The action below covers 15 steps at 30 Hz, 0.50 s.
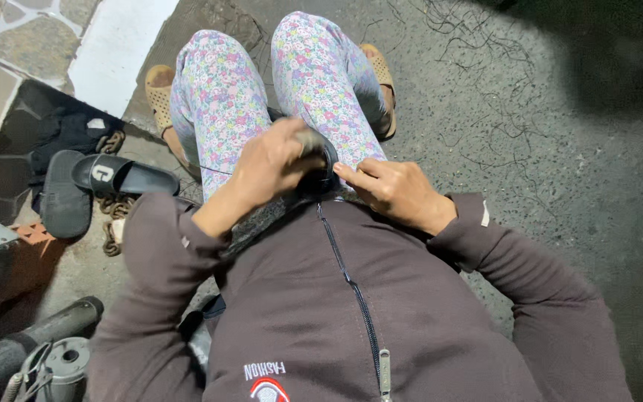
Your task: The person sits on the floor and sews a black shoe using a needle and thread. They repeatedly push the needle through the shoe's sole and pull the thread to secure the stitching.
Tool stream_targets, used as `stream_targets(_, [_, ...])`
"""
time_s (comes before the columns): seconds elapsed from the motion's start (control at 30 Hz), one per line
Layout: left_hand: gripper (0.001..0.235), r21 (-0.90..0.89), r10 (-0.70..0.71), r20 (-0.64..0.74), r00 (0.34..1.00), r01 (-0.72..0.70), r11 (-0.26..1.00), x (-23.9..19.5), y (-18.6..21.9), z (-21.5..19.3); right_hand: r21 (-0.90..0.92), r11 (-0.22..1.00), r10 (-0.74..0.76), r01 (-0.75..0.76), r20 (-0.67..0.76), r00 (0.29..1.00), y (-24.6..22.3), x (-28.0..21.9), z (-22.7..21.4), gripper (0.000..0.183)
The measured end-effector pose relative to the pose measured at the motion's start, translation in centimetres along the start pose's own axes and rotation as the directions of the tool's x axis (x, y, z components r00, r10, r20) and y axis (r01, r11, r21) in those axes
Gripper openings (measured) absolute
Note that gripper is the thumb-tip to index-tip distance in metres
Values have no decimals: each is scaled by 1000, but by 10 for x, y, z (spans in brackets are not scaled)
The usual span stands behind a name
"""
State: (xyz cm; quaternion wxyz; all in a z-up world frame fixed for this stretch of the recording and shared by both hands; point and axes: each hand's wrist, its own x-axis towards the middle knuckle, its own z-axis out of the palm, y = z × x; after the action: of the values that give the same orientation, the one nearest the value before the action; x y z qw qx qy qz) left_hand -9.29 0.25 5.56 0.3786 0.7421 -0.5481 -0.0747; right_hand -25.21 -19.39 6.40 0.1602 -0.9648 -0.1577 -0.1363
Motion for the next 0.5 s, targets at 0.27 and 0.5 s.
stream_targets(0.27, [21,227,-22,128,991,-8,974,-45,6,22,-3,1000,1,-1,-1,1000,4,2,-7,34])
stream_targets(0.5, [29,-105,-239,335,911,289,952,-34,23,-4,-12,1000,12,-12,6,1000,2,7,-13,30])
